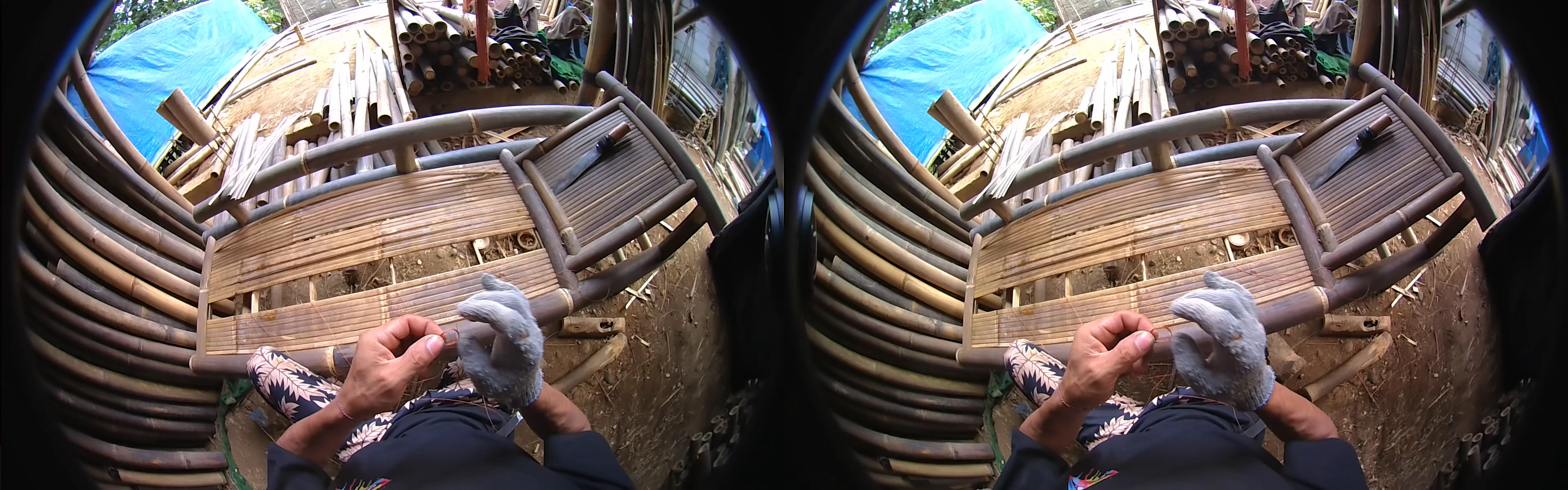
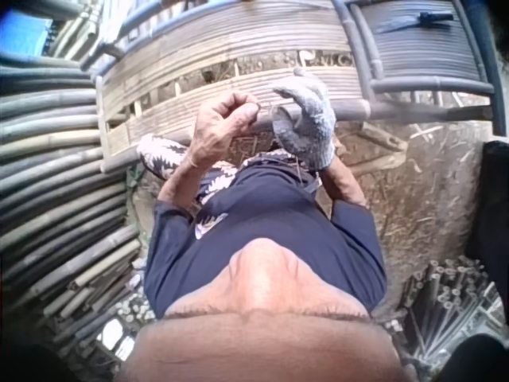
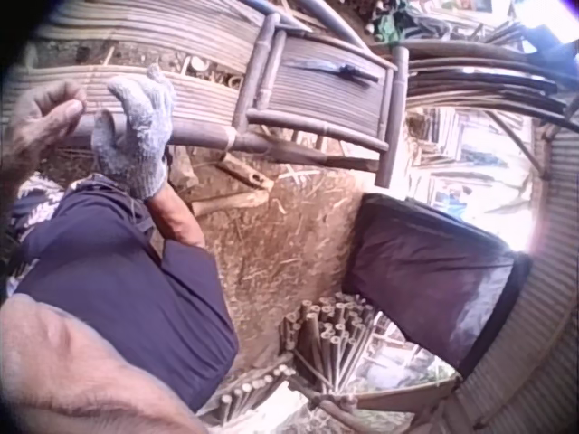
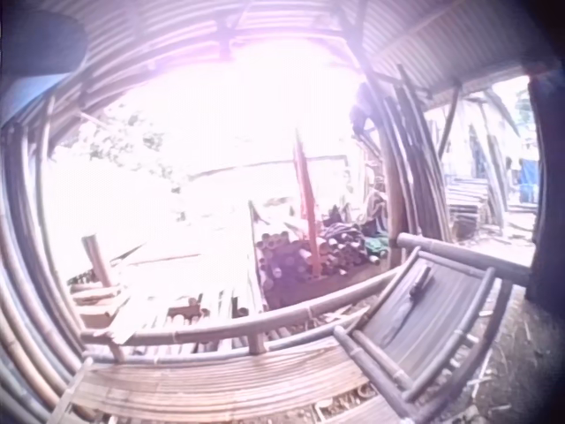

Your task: The person weaves a bamboo frame by hand, pulling a length of fiber through gaps between bamboo slats and tying knots to secure them.

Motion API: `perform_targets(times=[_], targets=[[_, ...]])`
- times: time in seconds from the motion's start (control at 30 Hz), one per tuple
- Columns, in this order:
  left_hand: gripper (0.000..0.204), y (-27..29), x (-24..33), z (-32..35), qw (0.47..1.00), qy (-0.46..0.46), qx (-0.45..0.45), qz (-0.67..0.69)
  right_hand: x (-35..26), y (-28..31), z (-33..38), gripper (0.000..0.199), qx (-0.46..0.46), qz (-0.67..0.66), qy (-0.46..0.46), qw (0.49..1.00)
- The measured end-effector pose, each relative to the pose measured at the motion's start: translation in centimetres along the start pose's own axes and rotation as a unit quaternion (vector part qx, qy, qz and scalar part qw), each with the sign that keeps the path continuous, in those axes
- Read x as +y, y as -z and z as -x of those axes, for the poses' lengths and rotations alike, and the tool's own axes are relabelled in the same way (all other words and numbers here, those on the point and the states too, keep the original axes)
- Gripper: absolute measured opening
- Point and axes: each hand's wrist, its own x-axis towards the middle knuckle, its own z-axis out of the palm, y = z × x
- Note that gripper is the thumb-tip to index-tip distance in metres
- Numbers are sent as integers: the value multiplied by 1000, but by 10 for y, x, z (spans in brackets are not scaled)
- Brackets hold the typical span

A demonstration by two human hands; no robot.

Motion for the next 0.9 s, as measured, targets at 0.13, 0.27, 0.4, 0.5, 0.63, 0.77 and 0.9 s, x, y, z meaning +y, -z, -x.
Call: perform_targets(times=[0.13,0.27,0.4,0.5,0.63,0.77,0.9], targets=[[20,-2,-5,-4,999,-32,5,-26,-6,19,3,39,-6,83,55,995],[19,-12,-6,-5,998,-43,11,-42,-1,19,2,35,-8,130,97,987],[18,-21,-6,-6,999,-41,-7,-34,2,24,-2,28,7,137,114,984],[16,-34,-1,-8,985,-137,-22,-100,-5,35,-6,25,14,136,114,984],[13,-47,18,-15,949,-196,-51,-240,-8,53,-17,21,22,175,131,975],[10,-38,31,-31,812,-370,-1,-452,15,71,-19,22,55,273,133,951],[10,-20,41,-31,967,-35,-80,-238,19,72,-8,19,29,255,96,962]])
